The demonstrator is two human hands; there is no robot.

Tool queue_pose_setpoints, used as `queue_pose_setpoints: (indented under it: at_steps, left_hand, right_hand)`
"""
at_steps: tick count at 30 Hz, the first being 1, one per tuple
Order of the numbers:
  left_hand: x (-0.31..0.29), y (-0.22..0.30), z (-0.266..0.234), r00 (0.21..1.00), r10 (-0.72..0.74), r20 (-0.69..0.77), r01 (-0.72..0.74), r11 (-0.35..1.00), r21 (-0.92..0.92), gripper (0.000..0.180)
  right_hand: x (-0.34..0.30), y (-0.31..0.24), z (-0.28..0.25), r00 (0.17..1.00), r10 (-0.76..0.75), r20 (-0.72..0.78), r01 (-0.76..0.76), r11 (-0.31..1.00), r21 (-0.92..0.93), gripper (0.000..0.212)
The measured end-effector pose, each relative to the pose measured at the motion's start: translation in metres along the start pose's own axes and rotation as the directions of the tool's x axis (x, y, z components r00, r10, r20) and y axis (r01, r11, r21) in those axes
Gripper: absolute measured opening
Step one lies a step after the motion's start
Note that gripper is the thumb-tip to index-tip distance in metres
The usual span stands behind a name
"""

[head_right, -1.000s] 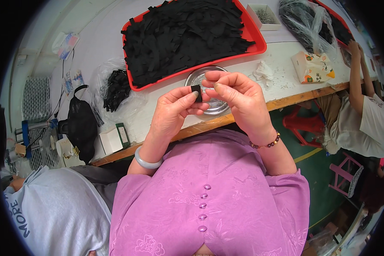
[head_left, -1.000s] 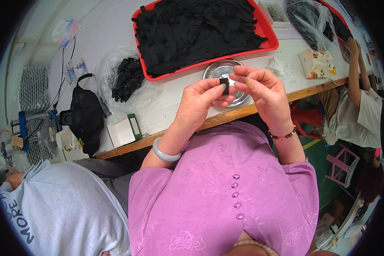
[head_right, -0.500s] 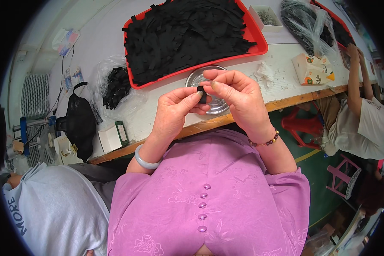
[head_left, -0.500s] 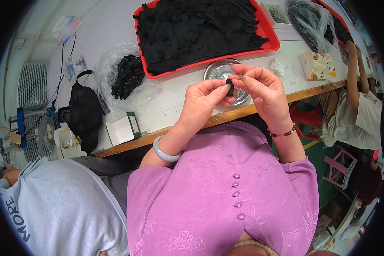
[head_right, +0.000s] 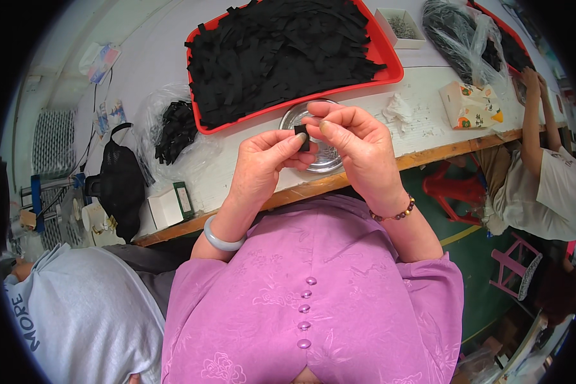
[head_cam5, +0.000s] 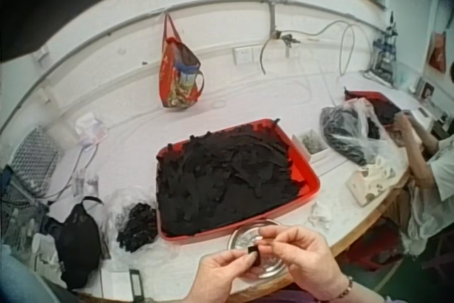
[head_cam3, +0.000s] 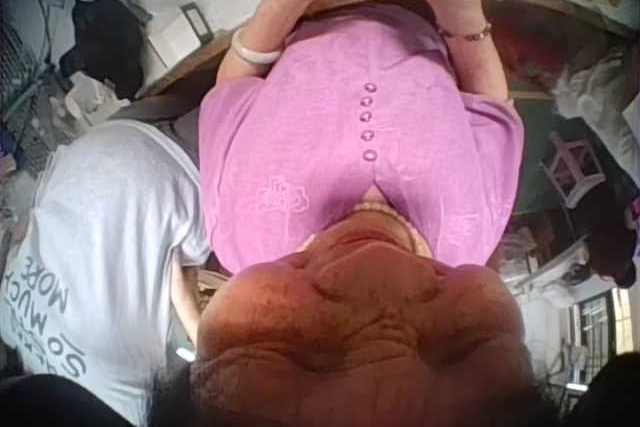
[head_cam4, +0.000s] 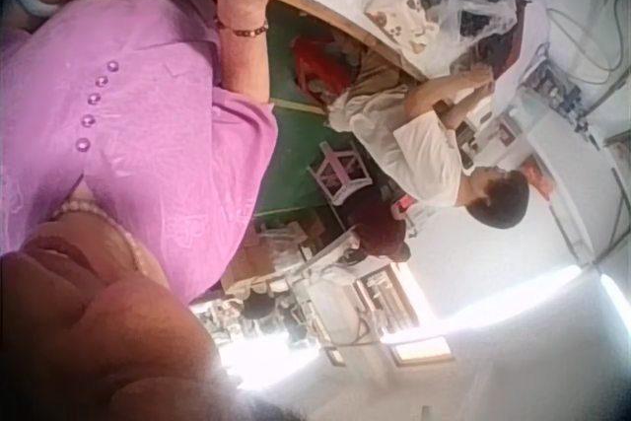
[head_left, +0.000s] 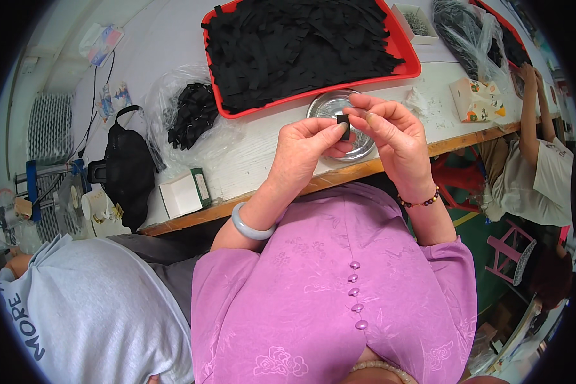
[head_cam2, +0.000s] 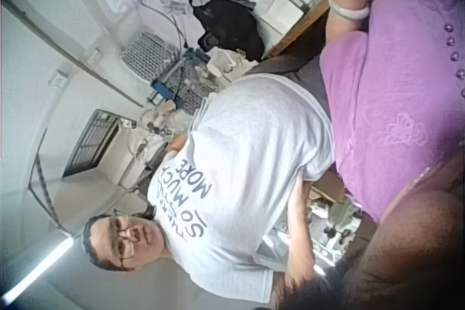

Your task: Assembling small black gaskets or seals onto circular metal components.

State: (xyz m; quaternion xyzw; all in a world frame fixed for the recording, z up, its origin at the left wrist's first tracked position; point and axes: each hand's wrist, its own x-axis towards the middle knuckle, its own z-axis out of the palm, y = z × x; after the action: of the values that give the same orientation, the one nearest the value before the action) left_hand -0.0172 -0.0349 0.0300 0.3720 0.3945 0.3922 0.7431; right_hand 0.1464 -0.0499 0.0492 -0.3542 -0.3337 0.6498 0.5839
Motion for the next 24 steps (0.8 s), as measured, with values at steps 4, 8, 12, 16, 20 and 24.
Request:
queue_pose_setpoints:
  at_steps: [4, 8, 12, 16, 20, 24]
  left_hand:
    - [0.000, 0.002, 0.002, 1.000, -0.022, -0.010, 0.022, 0.998, -0.061, 0.022]
    - [-0.001, 0.002, 0.001, 1.000, 0.005, -0.022, -0.007, 0.996, -0.088, 0.022]
    - [0.004, 0.000, -0.003, 0.999, 0.031, -0.045, -0.034, 0.997, -0.075, 0.022]
    - [0.004, 0.004, -0.004, 0.990, 0.104, -0.096, -0.108, 0.994, -0.036, 0.022]
    - [0.004, 0.009, -0.006, 0.981, 0.165, -0.098, -0.166, 0.986, -0.002, 0.022]
    - [0.002, 0.016, -0.005, 0.973, 0.201, -0.115, -0.202, 0.979, 0.006, 0.022]
  right_hand:
    - [0.000, 0.001, -0.007, 1.000, -0.015, -0.011, 0.015, 1.000, 0.023, 0.009]
    - [-0.003, 0.001, -0.011, 1.000, 0.008, -0.018, -0.008, 0.999, 0.039, 0.009]
    - [-0.004, 0.010, -0.023, 0.998, 0.026, -0.064, -0.023, 0.998, 0.050, 0.009]
    - [-0.006, 0.014, -0.026, 0.998, 0.009, -0.058, -0.006, 0.999, 0.045, 0.009]
    - [-0.008, 0.015, -0.023, 0.999, 0.010, -0.053, -0.008, 0.999, 0.052, 0.008]
    - [-0.006, 0.011, -0.017, 0.999, 0.013, -0.045, -0.011, 0.999, 0.043, 0.008]
